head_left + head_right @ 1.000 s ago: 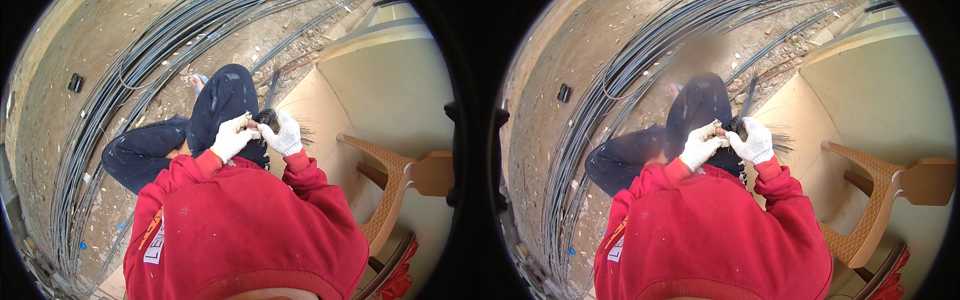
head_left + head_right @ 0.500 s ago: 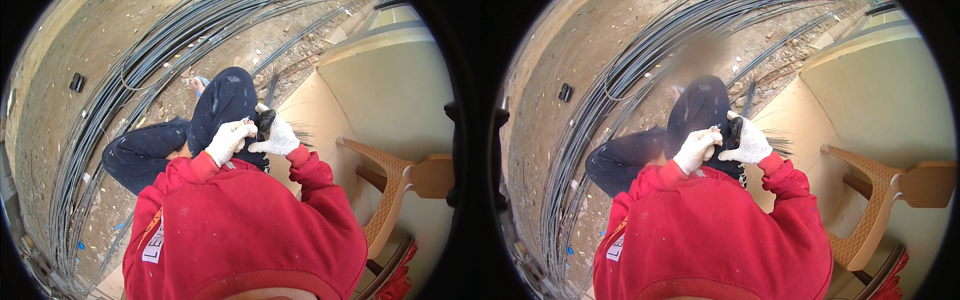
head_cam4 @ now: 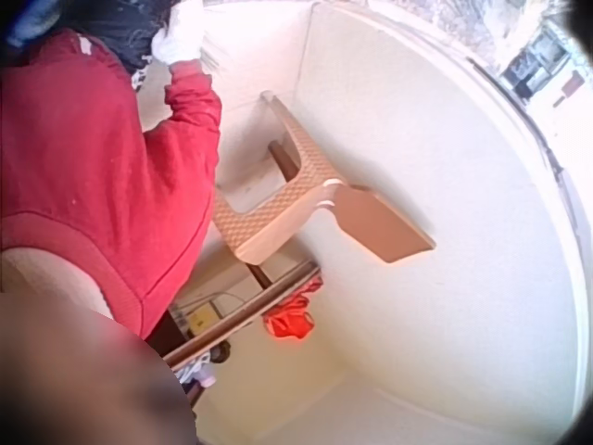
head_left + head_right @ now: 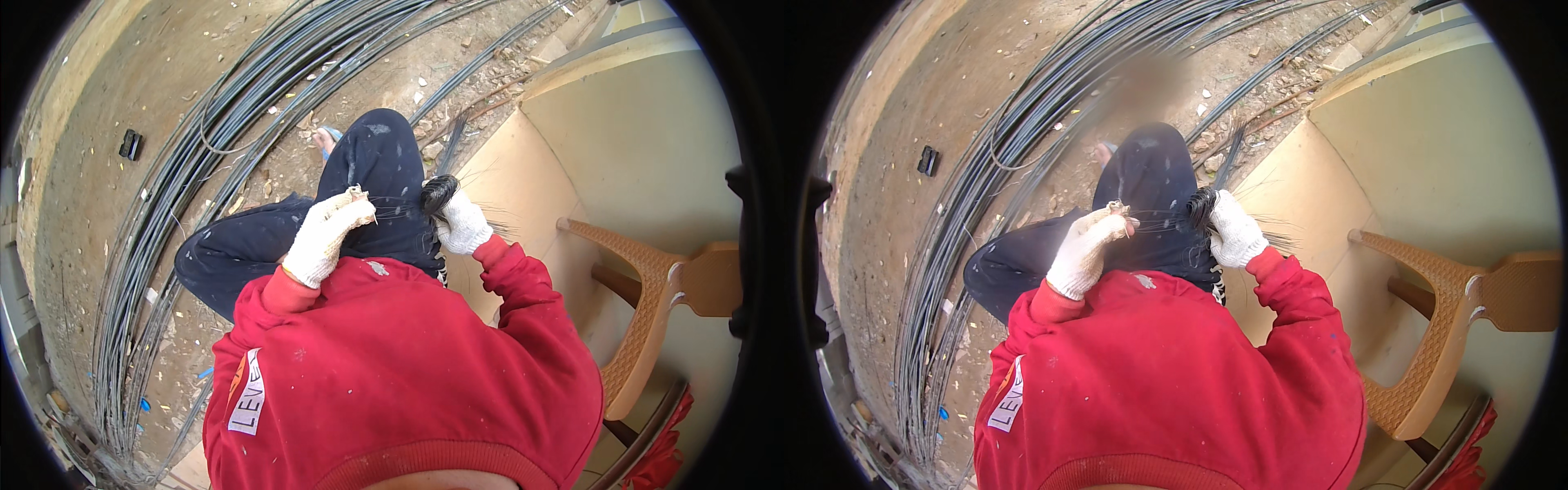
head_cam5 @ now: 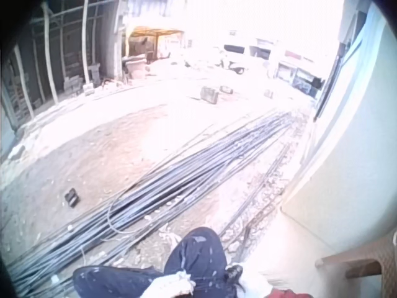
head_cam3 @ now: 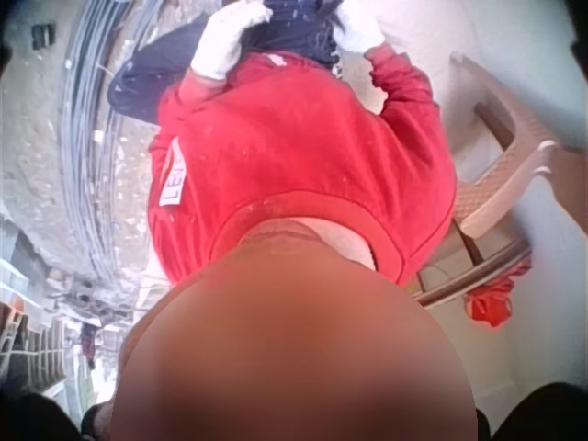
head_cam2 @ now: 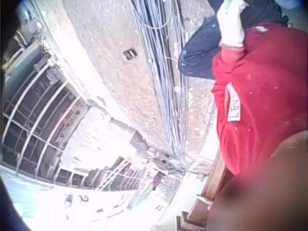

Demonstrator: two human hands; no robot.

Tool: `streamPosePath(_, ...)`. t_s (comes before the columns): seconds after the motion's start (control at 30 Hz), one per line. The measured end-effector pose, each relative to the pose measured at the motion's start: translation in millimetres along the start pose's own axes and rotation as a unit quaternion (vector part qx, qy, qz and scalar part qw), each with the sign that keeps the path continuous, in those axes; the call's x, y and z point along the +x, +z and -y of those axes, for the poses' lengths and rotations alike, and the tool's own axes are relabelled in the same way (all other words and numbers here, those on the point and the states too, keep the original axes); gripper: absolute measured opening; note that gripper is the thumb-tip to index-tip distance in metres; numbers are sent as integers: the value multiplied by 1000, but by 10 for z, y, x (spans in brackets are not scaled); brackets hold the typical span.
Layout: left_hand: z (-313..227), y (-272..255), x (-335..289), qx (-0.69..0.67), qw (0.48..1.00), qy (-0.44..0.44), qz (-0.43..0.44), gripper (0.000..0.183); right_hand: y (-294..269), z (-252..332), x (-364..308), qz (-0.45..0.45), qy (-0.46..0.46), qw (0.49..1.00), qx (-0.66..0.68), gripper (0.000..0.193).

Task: The person sits on a chair and repeatedly twists thin metal wires by hand. They pull the wire taut, twist it into a coil, and then separate the strands. The person handles the wires one at a time, repeating the process throughout the clip.

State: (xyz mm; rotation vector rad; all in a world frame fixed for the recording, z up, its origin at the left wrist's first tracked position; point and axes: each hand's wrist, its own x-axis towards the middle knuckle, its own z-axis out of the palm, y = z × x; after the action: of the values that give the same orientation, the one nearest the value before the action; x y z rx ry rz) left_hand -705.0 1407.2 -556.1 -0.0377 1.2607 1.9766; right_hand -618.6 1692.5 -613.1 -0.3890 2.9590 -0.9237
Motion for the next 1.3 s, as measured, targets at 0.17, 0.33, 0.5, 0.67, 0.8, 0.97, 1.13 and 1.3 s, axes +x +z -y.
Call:
streamPosePath(0.17,78,275,-17,25,998,2,60,18,258,-154,1,9,24,996,-89,65)
streamPosePath(0.33,-53,349,-61,37,993,56,92,12,351,-255,-14,-4,14,994,-107,54)
streamPosePath(0.5,-338,280,-162,26,991,127,33,27,119,-856,-15,45,-64,960,-269,35)
streamPosePath(0.67,-785,122,-642,-28,968,248,-31,23,-98,-1159,196,147,145,977,51,26)
streamPosePath(0.8,-1196,-280,-1329,-155,886,404,-168,21,-233,-684,656,93,96,991,23,35)
streamPosePath(0.97,-1403,-482,-1827,11,867,429,-253,11,-471,376,1442,-70,-18,992,100,48)
streamPosePath(1.13,-1254,-258,-1716,227,878,356,-224,21,-725,1459,1844,-188,-156,912,331,63)
streamPosePath(1.3,-1118,-52,-1550,157,909,355,-150,18,-331,2310,1820,171,-199,860,438,48)
